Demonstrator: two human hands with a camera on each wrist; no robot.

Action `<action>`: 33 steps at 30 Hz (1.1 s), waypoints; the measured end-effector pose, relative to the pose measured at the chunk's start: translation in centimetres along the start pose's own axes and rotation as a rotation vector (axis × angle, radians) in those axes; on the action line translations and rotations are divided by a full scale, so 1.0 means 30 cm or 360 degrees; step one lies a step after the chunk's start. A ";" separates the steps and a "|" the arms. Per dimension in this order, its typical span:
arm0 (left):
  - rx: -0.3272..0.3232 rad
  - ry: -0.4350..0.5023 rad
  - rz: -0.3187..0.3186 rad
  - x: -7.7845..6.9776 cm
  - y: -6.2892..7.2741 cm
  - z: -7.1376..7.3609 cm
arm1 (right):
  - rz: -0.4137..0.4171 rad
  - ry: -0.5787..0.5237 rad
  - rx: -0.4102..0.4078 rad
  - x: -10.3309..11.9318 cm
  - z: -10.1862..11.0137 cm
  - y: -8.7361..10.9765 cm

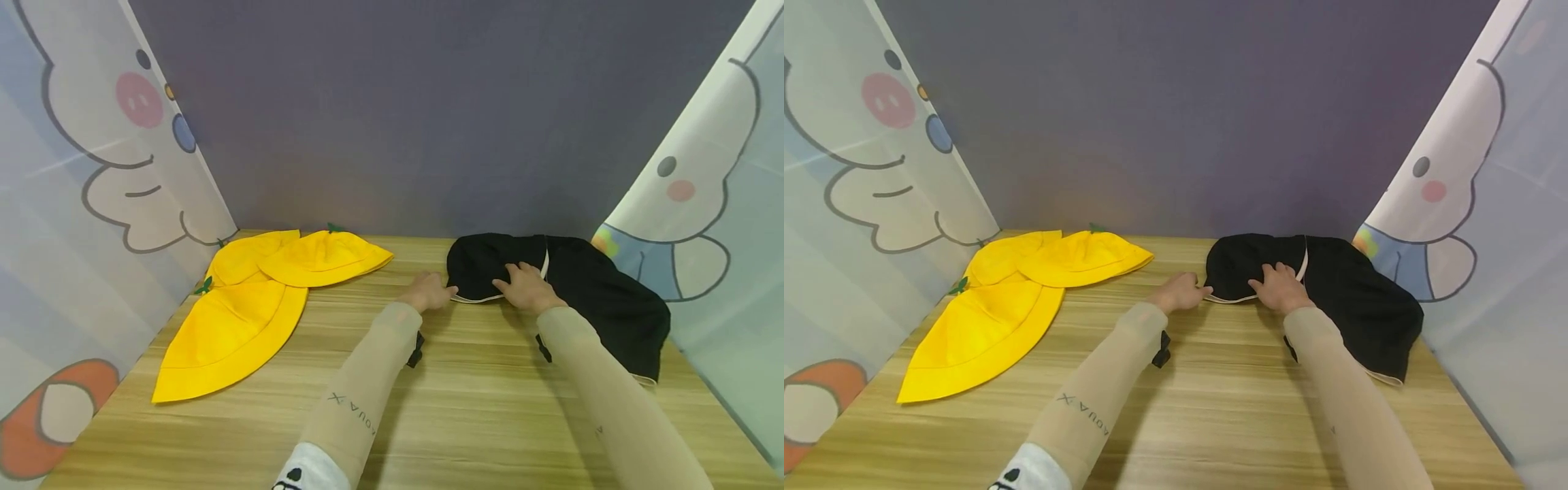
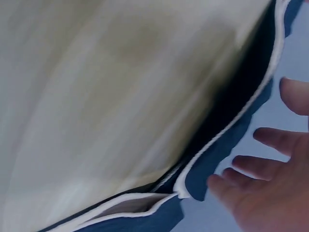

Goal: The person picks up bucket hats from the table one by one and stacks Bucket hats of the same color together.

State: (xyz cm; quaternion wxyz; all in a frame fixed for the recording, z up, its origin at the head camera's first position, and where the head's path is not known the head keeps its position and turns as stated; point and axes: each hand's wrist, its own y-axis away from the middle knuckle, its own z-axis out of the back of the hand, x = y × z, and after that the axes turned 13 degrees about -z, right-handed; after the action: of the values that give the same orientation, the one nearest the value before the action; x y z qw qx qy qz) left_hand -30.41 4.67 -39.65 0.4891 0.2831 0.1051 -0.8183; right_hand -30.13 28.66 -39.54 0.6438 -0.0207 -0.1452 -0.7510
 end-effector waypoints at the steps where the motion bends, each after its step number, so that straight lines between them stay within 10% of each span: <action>1: -0.0004 0.0021 -0.0003 -0.001 -0.006 -0.001 | -0.0001 -0.0008 0.0000 -0.005 -0.004 -0.003; 18: -0.0261 0.0468 0.0045 -0.008 -0.059 -0.041 | 0.0120 0.0149 0.0010 0.009 -0.065 -0.011; 33: -0.0350 0.0459 0.0018 0.071 -0.036 -0.005 | 0.0229 0.0359 -0.0056 0.124 -0.090 0.037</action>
State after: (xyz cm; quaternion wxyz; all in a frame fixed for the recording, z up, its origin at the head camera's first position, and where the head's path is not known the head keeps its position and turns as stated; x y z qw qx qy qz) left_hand -32.04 3.69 -41.09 0.5015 0.3429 0.2613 -0.7501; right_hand -29.26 24.27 -41.09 0.7078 0.0423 -0.0567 -0.7029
